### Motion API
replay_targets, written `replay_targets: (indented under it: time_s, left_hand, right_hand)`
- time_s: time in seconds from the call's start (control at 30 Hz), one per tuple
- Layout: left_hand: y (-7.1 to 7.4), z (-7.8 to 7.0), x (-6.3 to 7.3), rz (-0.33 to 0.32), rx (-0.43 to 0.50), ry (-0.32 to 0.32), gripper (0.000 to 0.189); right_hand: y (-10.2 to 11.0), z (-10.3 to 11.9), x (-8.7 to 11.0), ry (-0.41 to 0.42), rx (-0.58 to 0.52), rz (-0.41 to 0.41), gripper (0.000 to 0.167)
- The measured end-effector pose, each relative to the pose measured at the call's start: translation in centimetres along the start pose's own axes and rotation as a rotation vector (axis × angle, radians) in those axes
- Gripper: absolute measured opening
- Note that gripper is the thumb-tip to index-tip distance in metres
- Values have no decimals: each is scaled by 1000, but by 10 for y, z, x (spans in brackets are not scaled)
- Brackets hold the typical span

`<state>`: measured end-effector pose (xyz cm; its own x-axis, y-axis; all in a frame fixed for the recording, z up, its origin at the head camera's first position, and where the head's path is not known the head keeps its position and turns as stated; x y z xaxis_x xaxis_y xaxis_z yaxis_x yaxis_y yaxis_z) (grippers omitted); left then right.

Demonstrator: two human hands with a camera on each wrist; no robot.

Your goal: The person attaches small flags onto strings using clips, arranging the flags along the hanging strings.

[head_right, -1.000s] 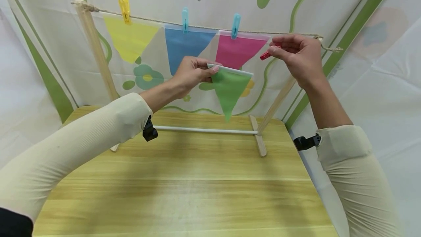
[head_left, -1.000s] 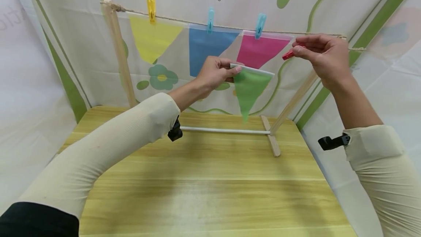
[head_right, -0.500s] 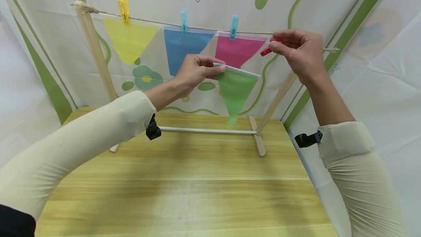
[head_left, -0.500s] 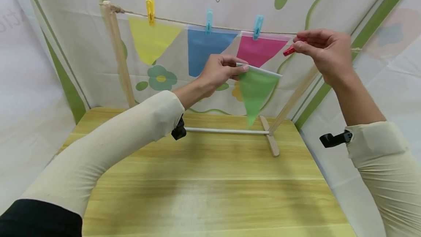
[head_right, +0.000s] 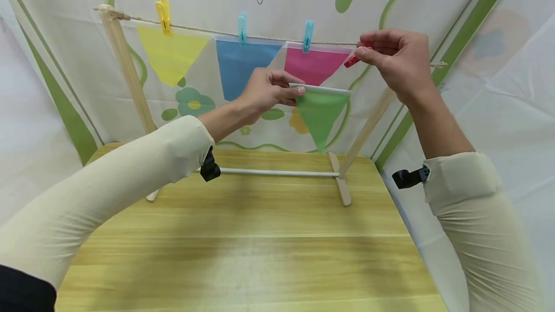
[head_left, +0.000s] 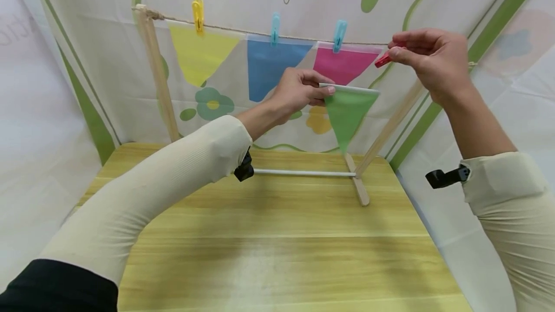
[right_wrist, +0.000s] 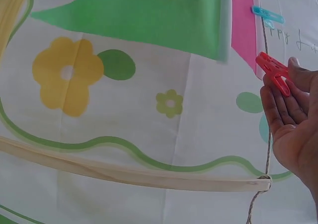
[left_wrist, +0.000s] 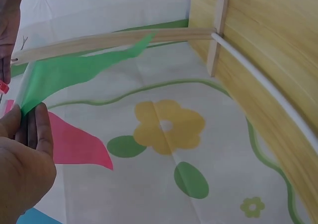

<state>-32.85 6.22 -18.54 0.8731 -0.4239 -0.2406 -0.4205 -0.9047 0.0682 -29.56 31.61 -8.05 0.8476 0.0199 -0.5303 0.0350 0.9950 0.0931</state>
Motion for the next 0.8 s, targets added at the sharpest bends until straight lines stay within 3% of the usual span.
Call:
replay_targets:
  time_s: [0.3, 0.63, 0.8]
  left_hand:
    - [-6, -6, -5, -2, -27, -8, 25]
    - [-15, -6, -11, -17, 70, -64, 23]
    - [-19, -11, -15, -29, 81, -89, 22]
  right_hand:
    - [-6, 3, -3, 23, 11, 7, 26]
    - [-3, 7, -7, 17, 44, 1, 24]
    - [-4, 12, -14, 12, 113, -8, 26]
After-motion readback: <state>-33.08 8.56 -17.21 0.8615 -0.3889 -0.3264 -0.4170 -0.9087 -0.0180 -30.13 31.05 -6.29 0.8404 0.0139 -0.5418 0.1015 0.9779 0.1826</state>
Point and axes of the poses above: each hand's wrist, its own x-axis away from the middle knuckle, its own y-axis out of the back of the hand, z = x × y, the point moved 8 cm from there along -x, towards the middle knuckle, and after that the axes turned 4 degrees about -x, right-handed, at the moved point
